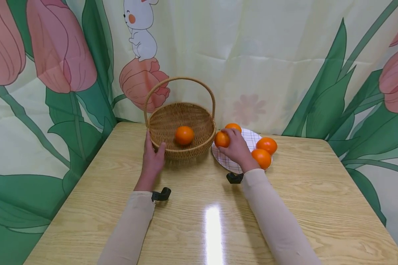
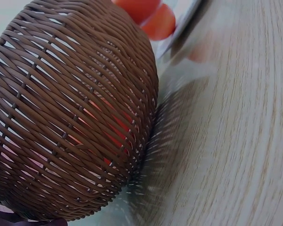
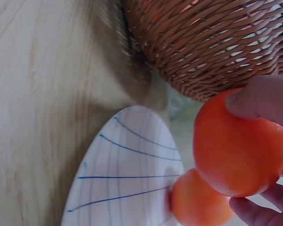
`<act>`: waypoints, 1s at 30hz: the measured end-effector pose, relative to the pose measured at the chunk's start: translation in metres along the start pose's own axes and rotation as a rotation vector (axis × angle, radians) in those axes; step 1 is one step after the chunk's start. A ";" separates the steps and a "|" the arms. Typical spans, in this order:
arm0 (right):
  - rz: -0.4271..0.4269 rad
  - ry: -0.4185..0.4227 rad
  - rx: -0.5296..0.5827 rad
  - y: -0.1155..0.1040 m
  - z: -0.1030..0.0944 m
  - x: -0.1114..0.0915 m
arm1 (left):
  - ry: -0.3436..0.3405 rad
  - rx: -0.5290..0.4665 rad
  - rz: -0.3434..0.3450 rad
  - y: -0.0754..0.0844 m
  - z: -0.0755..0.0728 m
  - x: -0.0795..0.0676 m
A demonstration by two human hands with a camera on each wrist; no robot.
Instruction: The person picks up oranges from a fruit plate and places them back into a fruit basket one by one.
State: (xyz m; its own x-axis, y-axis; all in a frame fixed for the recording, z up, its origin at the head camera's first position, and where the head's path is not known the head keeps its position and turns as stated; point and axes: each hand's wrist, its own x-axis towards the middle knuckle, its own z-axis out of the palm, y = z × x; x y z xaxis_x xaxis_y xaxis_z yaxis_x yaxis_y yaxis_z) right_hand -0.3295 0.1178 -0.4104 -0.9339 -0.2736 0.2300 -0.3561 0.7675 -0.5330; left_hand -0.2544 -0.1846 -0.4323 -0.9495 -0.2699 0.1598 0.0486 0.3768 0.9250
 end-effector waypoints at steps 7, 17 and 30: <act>-0.012 0.046 0.020 -0.007 -0.014 -0.001 | 0.004 -0.001 -0.028 0.002 0.001 0.002; -0.002 0.102 0.036 -0.017 -0.027 -0.007 | -0.008 0.010 -0.056 0.002 0.001 0.001; -0.102 0.215 0.020 -0.036 -0.040 -0.005 | 0.000 -0.006 -0.023 -0.002 0.001 0.002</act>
State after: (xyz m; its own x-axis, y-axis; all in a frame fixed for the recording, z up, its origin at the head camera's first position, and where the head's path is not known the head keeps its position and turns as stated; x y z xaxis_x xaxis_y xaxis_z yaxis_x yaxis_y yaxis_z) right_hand -0.3111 0.1148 -0.3598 -0.8656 -0.2178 0.4509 -0.4511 0.7300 -0.5134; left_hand -0.2565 -0.1847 -0.4337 -0.9504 -0.2784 0.1389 0.0291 0.3648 0.9306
